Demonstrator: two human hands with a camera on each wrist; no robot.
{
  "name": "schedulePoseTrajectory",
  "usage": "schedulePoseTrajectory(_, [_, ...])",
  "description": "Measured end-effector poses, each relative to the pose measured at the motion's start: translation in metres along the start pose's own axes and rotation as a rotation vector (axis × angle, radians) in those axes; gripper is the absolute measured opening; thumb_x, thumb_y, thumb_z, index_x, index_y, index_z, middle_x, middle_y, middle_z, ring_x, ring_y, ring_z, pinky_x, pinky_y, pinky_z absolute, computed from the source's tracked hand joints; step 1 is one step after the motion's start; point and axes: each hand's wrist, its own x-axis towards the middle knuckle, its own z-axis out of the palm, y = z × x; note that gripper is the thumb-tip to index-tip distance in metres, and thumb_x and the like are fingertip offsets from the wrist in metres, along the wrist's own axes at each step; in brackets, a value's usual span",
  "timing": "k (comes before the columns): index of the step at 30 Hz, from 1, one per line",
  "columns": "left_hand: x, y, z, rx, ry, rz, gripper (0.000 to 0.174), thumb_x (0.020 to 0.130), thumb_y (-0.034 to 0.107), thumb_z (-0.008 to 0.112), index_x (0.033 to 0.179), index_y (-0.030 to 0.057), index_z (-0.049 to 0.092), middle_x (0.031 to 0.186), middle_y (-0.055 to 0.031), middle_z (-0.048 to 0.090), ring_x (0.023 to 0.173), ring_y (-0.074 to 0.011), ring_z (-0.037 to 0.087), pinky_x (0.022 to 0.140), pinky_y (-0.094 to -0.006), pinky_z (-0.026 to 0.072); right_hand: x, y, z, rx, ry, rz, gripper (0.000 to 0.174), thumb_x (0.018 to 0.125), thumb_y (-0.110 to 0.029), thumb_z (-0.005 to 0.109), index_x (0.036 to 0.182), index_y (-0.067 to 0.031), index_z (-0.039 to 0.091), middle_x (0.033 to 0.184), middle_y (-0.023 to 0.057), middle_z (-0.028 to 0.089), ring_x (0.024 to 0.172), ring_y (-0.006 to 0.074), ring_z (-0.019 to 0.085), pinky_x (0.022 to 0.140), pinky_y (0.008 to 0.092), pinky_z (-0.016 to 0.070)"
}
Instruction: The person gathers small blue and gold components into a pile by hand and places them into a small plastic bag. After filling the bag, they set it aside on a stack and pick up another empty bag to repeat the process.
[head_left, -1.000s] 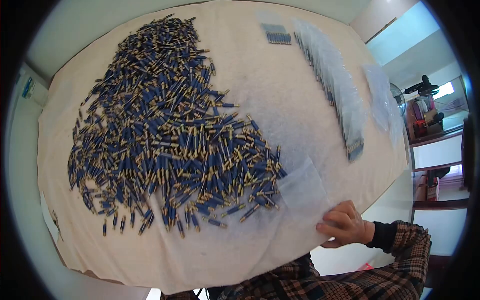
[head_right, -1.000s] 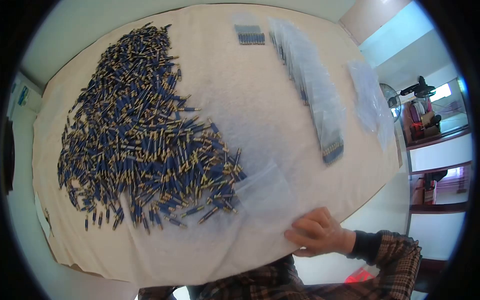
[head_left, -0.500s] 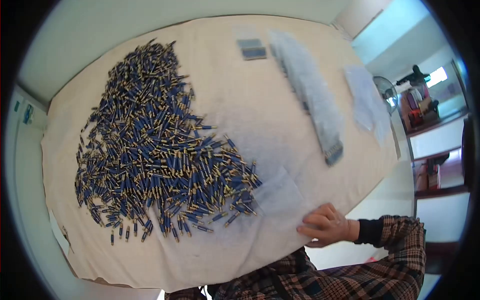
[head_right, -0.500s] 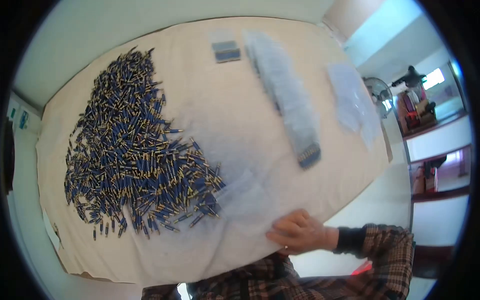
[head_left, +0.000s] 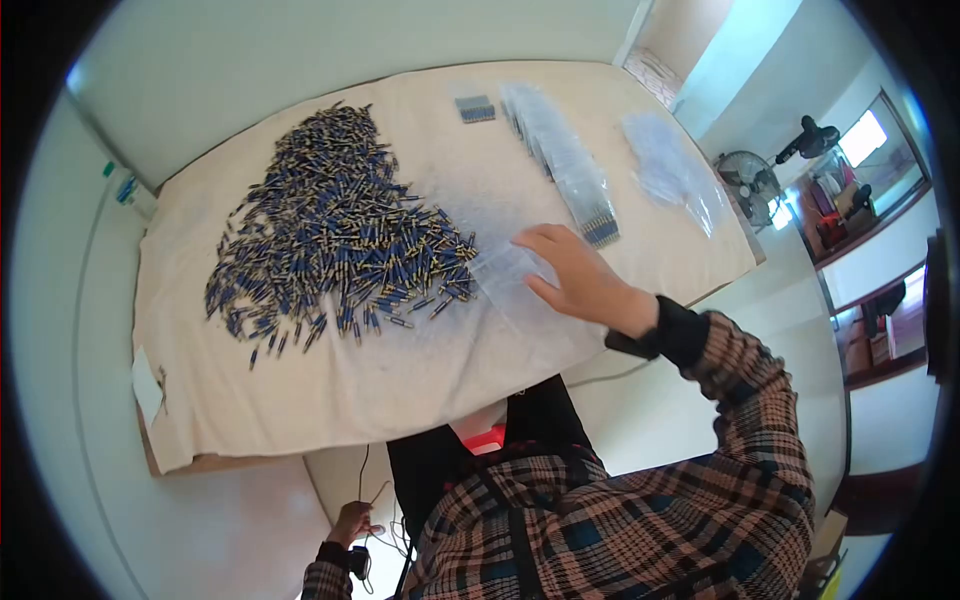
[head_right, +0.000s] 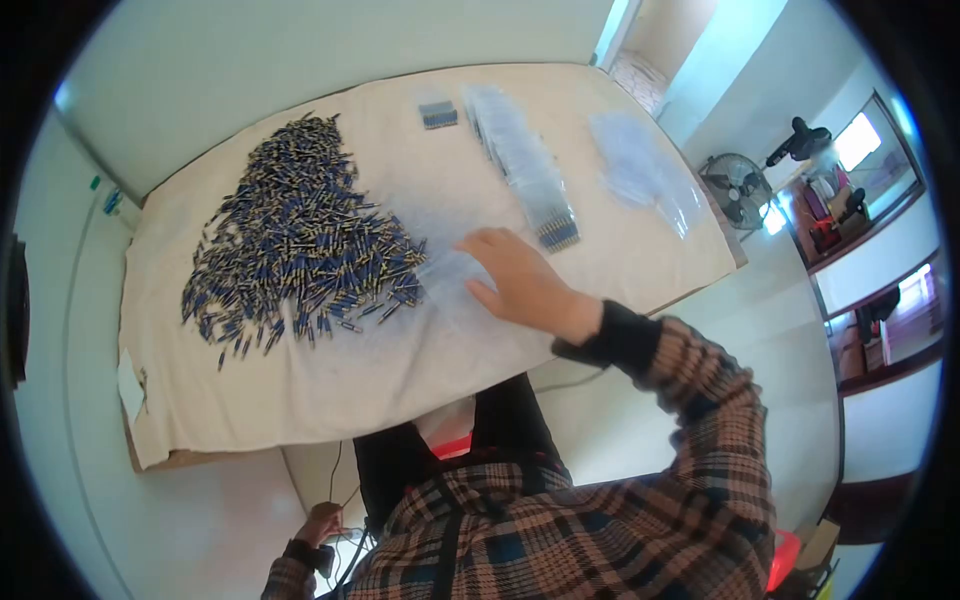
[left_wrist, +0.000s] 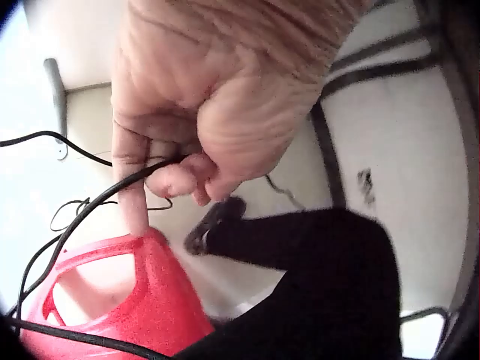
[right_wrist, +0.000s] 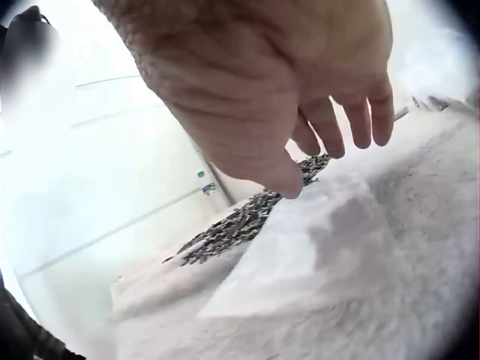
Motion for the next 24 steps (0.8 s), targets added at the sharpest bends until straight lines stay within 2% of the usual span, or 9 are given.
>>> schedulePoseTrajectory(1, [-0.011, -0.002, 0.003, -0.068, 0.129, 0.083, 0.022, 0.090, 0.026, 0.056, 0.083, 0.0046, 0.053, 0.055, -0.0016, 0.044, 0.048, -0.0139, 0.051, 0.057, -0.0436, 0.0573, 0.003, 0.017, 0.009, 0.008, 0.008, -0.022, 0.042, 0.074, -0.009, 0.067, 0.113, -0.0026, 0.054, 0.110, 0.0164, 0.056, 0.101, 0.0340, 0.052, 0.088, 0.0384, 0.0429])
schedulePoseTrajectory(3, [-0.038, -0.008, 0.004, -0.201, 0.401, 0.239, 0.021, 0.090, 0.025, 0.055, 0.084, 0.0051, 0.053, 0.054, -0.0006, 0.042, 0.044, -0.0118, 0.048, 0.053, -0.0404, 0.0570, 0.008, 0.047, 0.035, -0.029, -0.083, -0.109, 0.057, 0.074, -0.009, 0.068, 0.127, -0.0036, 0.047, 0.116, 0.0177, 0.054, 0.108, 0.0331, 0.049, 0.093, 0.0369, 0.0402])
schedulePoseTrajectory(7, [-0.030, -0.017, 0.006, -0.143, 0.603, 0.546, 0.016, 0.092, 0.019, 0.051, 0.087, 0.0049, 0.053, 0.051, 0.0019, 0.039, 0.041, -0.0083, 0.040, 0.046, -0.0291, 0.0524, 0.014, 0.060, 0.045, 0.012, -0.160, -0.079, 0.058, 0.072, -0.011, 0.070, 0.125, -0.0040, 0.048, 0.106, 0.0143, 0.057, 0.100, 0.0307, 0.052, 0.090, 0.0375, 0.0408])
schedulePoseTrajectory(11, [-0.062, 0.020, 0.056, -0.349, 0.630, 0.783, 0.015, 0.094, 0.018, 0.048, 0.091, 0.0047, 0.054, 0.053, 0.0006, 0.039, 0.043, -0.0079, 0.041, 0.049, -0.0280, 0.0517, 0.013, 0.062, 0.034, 0.034, -0.191, 0.024, 0.046, 0.070, -0.011, 0.071, 0.113, -0.0060, 0.055, 0.088, 0.0107, 0.058, 0.086, 0.0258, 0.054, 0.081, 0.0366, 0.0429])
schedulePoseTrajectory(13, [-0.074, 0.018, 0.058, -0.406, 0.678, 0.821, 0.015, 0.094, 0.018, 0.047, 0.092, 0.0047, 0.054, 0.054, 0.0006, 0.040, 0.044, -0.0079, 0.041, 0.049, -0.0282, 0.0519, 0.016, 0.061, 0.024, 0.047, -0.207, 0.017, 0.041, 0.070, -0.009, 0.070, 0.109, -0.0059, 0.057, 0.086, 0.0107, 0.058, 0.083, 0.0247, 0.055, 0.078, 0.0358, 0.0438])
schedulePoseTrajectory(15, [-0.090, 0.011, 0.056, -0.464, 0.735, 0.840, 0.015, 0.094, 0.018, 0.047, 0.093, 0.0048, 0.054, 0.055, 0.0005, 0.040, 0.045, -0.0078, 0.042, 0.050, -0.0285, 0.0521, 0.015, 0.047, 0.011, 0.110, -0.106, 0.012, 0.031, 0.070, -0.005, 0.069, 0.100, -0.0033, 0.059, 0.081, 0.0112, 0.059, 0.077, 0.0230, 0.057, 0.074, 0.0336, 0.0450])
schedulePoseTrajectory(20, [-0.156, -0.031, 0.031, -0.376, 0.730, 0.831, 0.017, 0.095, 0.020, 0.047, 0.099, 0.0044, 0.053, 0.057, 0.0016, 0.041, 0.046, -0.0081, 0.044, 0.054, -0.0288, 0.0529, 0.024, 0.033, 0.010, 0.113, -0.111, -0.099, 0.018, 0.073, -0.004, 0.067, 0.090, 0.0008, 0.061, 0.080, 0.0116, 0.062, 0.074, 0.0231, 0.058, 0.071, 0.0320, 0.0466])
schedulePoseTrajectory(22, [-0.180, -0.057, 0.031, -0.394, 0.734, 0.845, 0.018, 0.095, 0.021, 0.047, 0.099, 0.0044, 0.053, 0.057, 0.0019, 0.041, 0.046, -0.0081, 0.044, 0.054, -0.0286, 0.0529, 0.027, 0.023, 0.005, 0.058, -0.015, -0.041, 0.016, 0.078, -0.005, 0.065, 0.092, 0.0021, 0.062, 0.081, 0.0113, 0.063, 0.074, 0.0204, 0.059, 0.070, 0.0299, 0.0468])
schedulePoseTrajectory(24, [-0.207, -0.085, 0.036, -0.544, 0.634, 0.867, 0.023, 0.095, 0.023, 0.047, 0.103, 0.0028, 0.053, 0.056, 0.0020, 0.041, 0.045, -0.0082, 0.044, 0.056, -0.0294, 0.0536, 0.028, 0.006, -0.011, 0.068, -0.058, 0.003, 0.016, 0.079, -0.006, 0.064, 0.092, 0.0027, 0.062, 0.082, 0.0105, 0.063, 0.075, 0.0183, 0.059, 0.071, 0.0285, 0.0465])
